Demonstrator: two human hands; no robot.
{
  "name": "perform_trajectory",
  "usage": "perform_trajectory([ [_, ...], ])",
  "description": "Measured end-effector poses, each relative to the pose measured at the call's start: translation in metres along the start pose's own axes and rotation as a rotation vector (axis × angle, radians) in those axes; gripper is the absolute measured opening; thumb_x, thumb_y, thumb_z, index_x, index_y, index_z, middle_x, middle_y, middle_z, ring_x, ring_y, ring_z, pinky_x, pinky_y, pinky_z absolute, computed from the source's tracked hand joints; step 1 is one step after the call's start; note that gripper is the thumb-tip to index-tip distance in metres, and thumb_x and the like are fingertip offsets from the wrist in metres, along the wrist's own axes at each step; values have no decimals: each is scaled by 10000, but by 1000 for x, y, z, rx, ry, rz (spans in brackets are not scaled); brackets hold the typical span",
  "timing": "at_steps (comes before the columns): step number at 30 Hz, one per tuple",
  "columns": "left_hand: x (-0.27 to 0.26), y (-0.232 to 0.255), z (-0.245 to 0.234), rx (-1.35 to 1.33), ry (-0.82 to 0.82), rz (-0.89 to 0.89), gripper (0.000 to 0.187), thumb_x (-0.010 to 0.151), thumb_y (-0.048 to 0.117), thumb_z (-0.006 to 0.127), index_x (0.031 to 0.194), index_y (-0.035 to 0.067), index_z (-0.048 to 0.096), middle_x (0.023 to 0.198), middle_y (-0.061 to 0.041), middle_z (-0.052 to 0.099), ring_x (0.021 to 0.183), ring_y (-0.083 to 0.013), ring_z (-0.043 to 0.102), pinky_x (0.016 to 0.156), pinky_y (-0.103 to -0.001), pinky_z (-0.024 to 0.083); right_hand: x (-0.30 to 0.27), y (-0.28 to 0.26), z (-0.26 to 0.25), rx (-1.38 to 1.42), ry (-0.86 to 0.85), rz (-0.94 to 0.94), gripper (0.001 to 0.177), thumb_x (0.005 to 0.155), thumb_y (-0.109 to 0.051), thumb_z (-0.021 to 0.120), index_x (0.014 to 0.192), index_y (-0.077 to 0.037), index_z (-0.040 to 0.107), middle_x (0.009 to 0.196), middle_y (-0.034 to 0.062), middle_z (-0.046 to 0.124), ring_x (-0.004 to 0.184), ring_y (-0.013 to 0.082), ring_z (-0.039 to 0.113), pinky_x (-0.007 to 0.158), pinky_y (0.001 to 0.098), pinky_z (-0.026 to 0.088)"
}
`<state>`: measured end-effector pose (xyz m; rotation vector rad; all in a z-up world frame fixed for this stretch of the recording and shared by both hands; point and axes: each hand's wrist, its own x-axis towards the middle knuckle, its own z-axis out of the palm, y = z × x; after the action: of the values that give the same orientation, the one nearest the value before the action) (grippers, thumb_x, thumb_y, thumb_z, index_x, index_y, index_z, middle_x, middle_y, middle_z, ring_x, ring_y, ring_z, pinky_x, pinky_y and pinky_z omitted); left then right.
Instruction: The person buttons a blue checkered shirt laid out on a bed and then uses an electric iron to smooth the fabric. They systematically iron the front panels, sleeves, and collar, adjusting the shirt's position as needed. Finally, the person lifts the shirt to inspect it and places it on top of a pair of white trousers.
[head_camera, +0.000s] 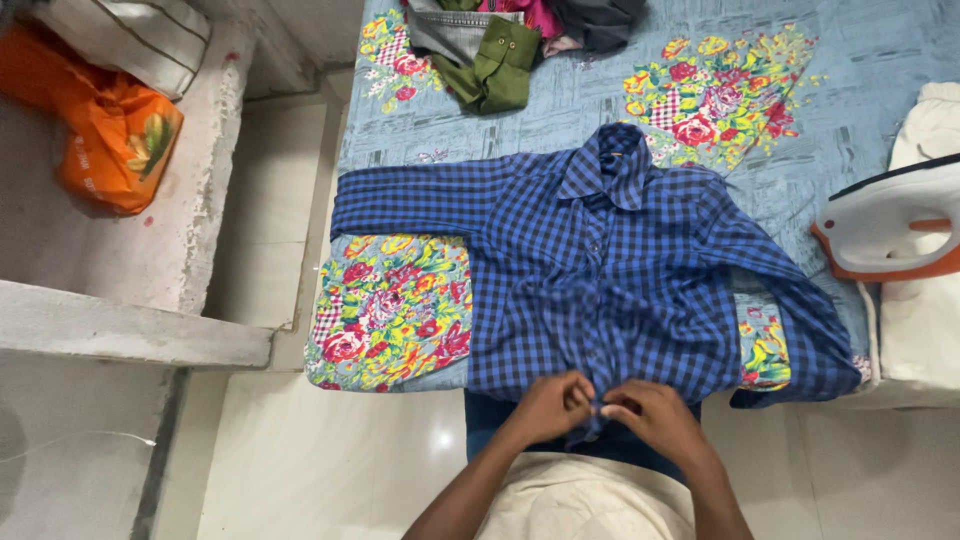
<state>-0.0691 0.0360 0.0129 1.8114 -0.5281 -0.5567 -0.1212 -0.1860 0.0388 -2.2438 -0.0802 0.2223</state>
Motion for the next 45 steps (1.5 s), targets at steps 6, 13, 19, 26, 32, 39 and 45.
perform_trajectory([
  [6, -39, 36, -29, 526, 697, -63, 286, 827, 264, 841, 990, 79, 696, 932, -107, 703, 843, -282, 678, 743, -401, 542, -23, 10, -45, -346, 741, 258, 462, 869, -368, 792, 1179, -34, 717, 1113, 187, 666, 885, 352, 680, 764, 441, 544],
  [13, -47, 33, -76, 741, 736, -193, 271, 779, 235, 819, 935, 58, 687, 944, -123, 679, 929, -322, 652, 778, -447, 525, -20, 107, -37, -308, 525, 295, 318, 886, -334, 756, 1035, -60, 694, 953, 169, 710, 914, 367, 705, 815, 462, 555],
  [19, -74, 25, -128, 367, 293, -389, 196, 796, 251, 797, 831, 73, 722, 732, -72, 742, 704, -250, 751, 664, -389, 575, -51, 127, -91, -273, 404, 436, 384, 825, -358, 750, 1110, -101, 733, 944, 152, 768, 849, 344, 742, 809, 447, 573],
  [26, 45, -1, -227, 743, 674, -90, 447, 900, 360, 754, 1184, 30, 649, 1120, -189, 695, 1062, -374, 658, 900, -460, 508, 73, 78, -162, -445, 693, 45, 452, 973, -417, 746, 1234, -50, 702, 1153, 204, 704, 1108, 402, 667, 955, 487, 518],
  [32, 168, -36, -314, 997, 757, 30, 666, 861, 458, 755, 1370, 73, 564, 1432, -190, 518, 1310, -390, 477, 930, -642, 390, 234, 79, -175, -603, 471, 44, 629, 897, -586, 744, 1195, -34, 699, 1125, 214, 711, 1104, 410, 664, 917, 524, 530],
  [39, 213, -71, -353, 1122, 584, -15, 318, 837, 345, 760, 1084, 166, 668, 1200, -79, 637, 1196, -297, 573, 977, -595, 419, 291, 93, -154, -776, 444, 138, 464, 859, -446, 740, 1099, -52, 686, 1048, 226, 662, 975, 444, 649, 745, 547, 540],
  [45, 231, -61, -410, 982, 963, 17, 204, 937, 224, 708, 1078, 111, 612, 1051, -106, 654, 1054, -350, 611, 847, -552, 446, 333, 87, -178, -526, 834, -162, 285, 1095, -249, 703, 1124, 2, 572, 1007, 216, 620, 968, 449, 601, 794, 554, 479],
])
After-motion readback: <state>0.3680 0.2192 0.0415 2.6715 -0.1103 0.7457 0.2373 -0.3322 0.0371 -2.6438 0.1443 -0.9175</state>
